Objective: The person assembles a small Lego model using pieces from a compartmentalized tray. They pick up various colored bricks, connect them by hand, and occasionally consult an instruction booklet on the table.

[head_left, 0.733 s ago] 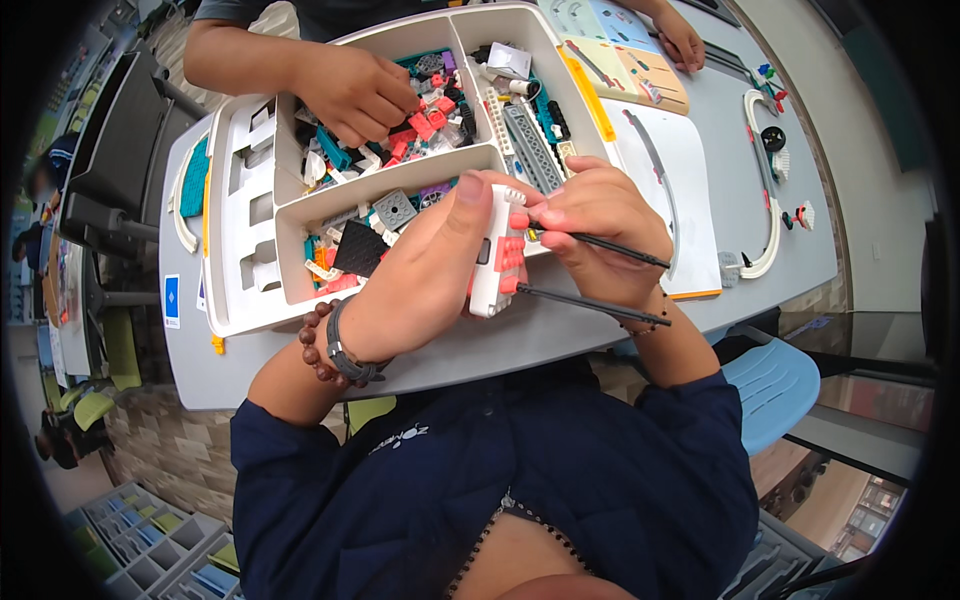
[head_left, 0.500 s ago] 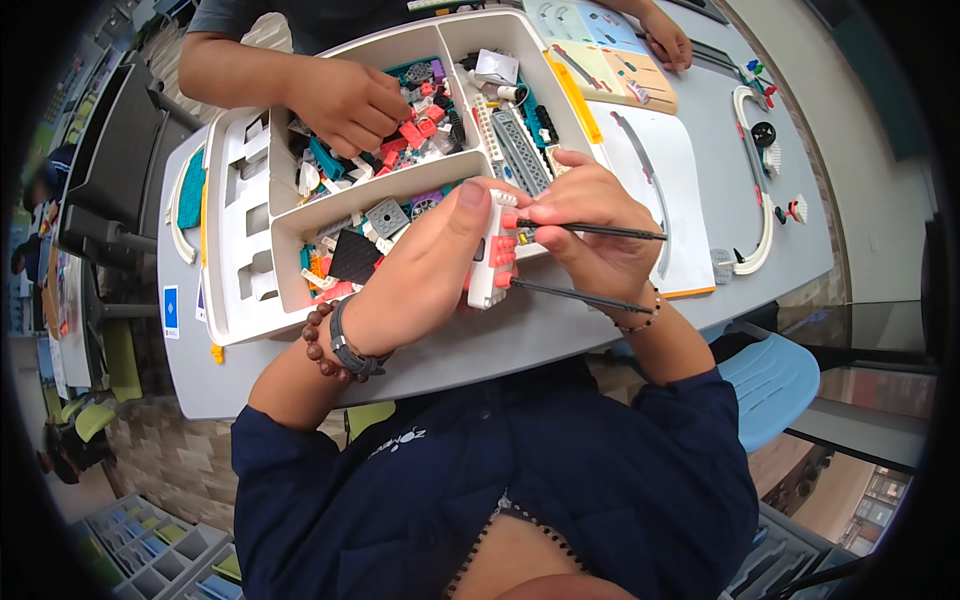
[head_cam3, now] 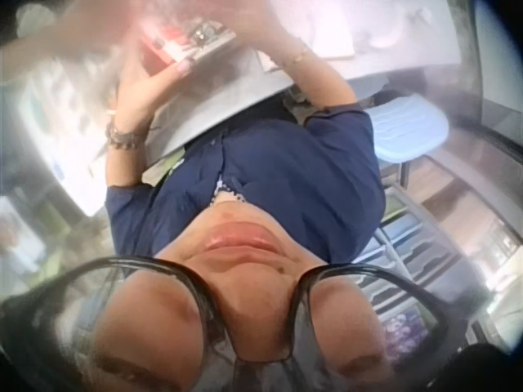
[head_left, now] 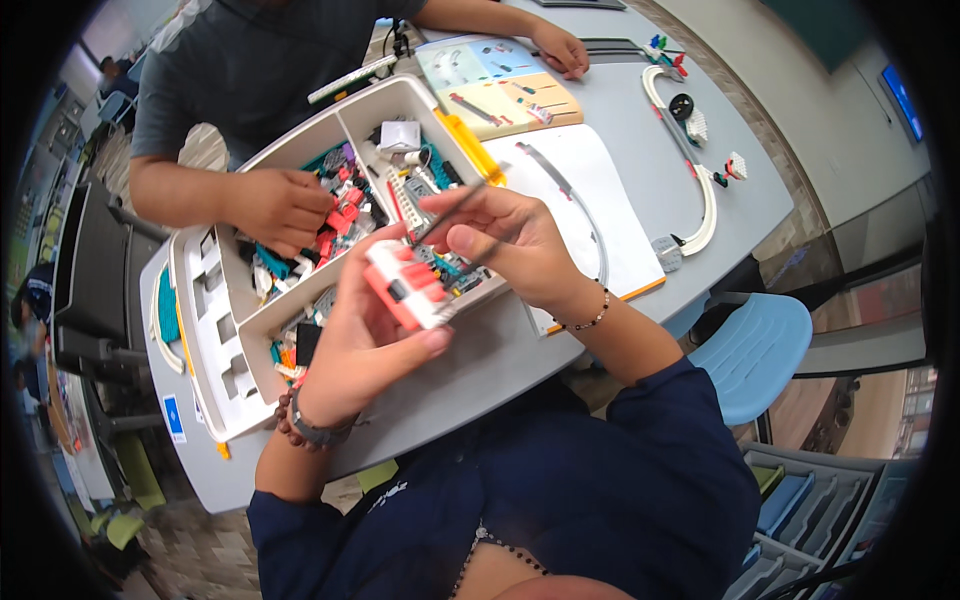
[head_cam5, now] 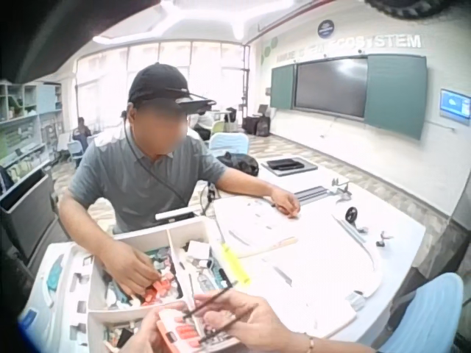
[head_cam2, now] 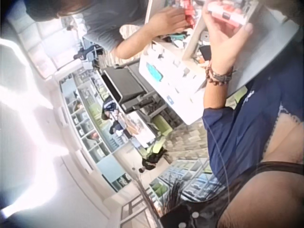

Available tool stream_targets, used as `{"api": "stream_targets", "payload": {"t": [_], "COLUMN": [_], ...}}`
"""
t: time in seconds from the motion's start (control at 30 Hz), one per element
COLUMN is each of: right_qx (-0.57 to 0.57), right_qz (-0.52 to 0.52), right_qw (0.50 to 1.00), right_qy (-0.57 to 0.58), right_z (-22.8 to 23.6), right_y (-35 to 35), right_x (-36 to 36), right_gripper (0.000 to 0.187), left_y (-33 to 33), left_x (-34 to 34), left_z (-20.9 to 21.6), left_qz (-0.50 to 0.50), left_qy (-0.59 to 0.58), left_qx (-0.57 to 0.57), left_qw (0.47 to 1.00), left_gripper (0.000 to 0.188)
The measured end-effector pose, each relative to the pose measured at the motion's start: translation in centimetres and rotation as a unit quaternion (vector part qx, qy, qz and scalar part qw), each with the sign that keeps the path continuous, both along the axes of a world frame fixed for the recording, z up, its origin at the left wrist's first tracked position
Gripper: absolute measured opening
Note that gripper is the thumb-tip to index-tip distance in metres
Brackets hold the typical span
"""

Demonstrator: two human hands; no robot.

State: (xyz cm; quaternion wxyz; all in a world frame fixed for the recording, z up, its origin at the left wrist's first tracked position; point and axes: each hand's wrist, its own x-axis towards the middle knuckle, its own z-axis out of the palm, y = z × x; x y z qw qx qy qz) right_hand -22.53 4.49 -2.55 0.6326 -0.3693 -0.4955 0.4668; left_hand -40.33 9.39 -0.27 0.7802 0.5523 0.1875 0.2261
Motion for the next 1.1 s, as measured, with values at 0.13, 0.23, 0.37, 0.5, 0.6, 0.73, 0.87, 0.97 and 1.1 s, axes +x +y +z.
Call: {"api": "stream_targets", "payload": {"t": [0.13,0.23,0.37,0.5,0.6,0.73,0.87,0.97,1.1], "right_qx": [0.063,0.129,0.232,0.176,0.163,0.115,0.087,0.065,0.048], "right_qz": [-0.102,-0.163,-0.222,-0.218,-0.210,-0.200,-0.203,-0.200,-0.182], "right_qw": [0.993,0.941,0.792,0.772,0.771,0.772,0.767,0.765,0.778], "right_qy": [-0.011,-0.267,-0.520,-0.571,-0.579,-0.592,-0.603,-0.609,-0.599], "right_z": [-0.1,0.1,-0.5,-0.7,-0.9,-1.0,-1.2,-1.4,-1.5], "right_y": [0.5,-0.2,0.1,0.2,0.4,0.5,0.6,0.6,0.4], "right_x": [1.7,1.7,0.7,0.4,0.7,0.9,1.3,1.7,1.8], "right_gripper": [0.048,0.056,0.059,0.062,0.063,0.063,0.061,0.055,0.046], "left_y": [0.5,0.5,-0.6,-0.6,-0.6,-0.2,0.0,0.2,0.3], "left_x": [-0.7,-1.3,-1.4,-1.8,-2.1,-2.4,-2.8,-2.9,-3.0], "left_z": [1.0,0.3,-1.5,-1.8,-2.3,-2.6,-2.6,-2.7,-3.0], "left_qz": [0.099,0.130,0.120,0.116,0.106,0.081,0.079,0.075,0.081], "left_qy": [0.008,0.030,0.066,0.067,0.075,0.066,0.071,0.068,0.049], "left_qx": [0.017,0.051,0.046,0.099,0.110,0.125,0.123,0.134,0.115], "left_qw": [0.995,0.990,0.990,0.986,0.985,0.987,0.987,0.986,0.989], "left_gripper": [0.079,0.081,0.084,0.087,0.088,0.090,0.092,0.093,0.094]}}
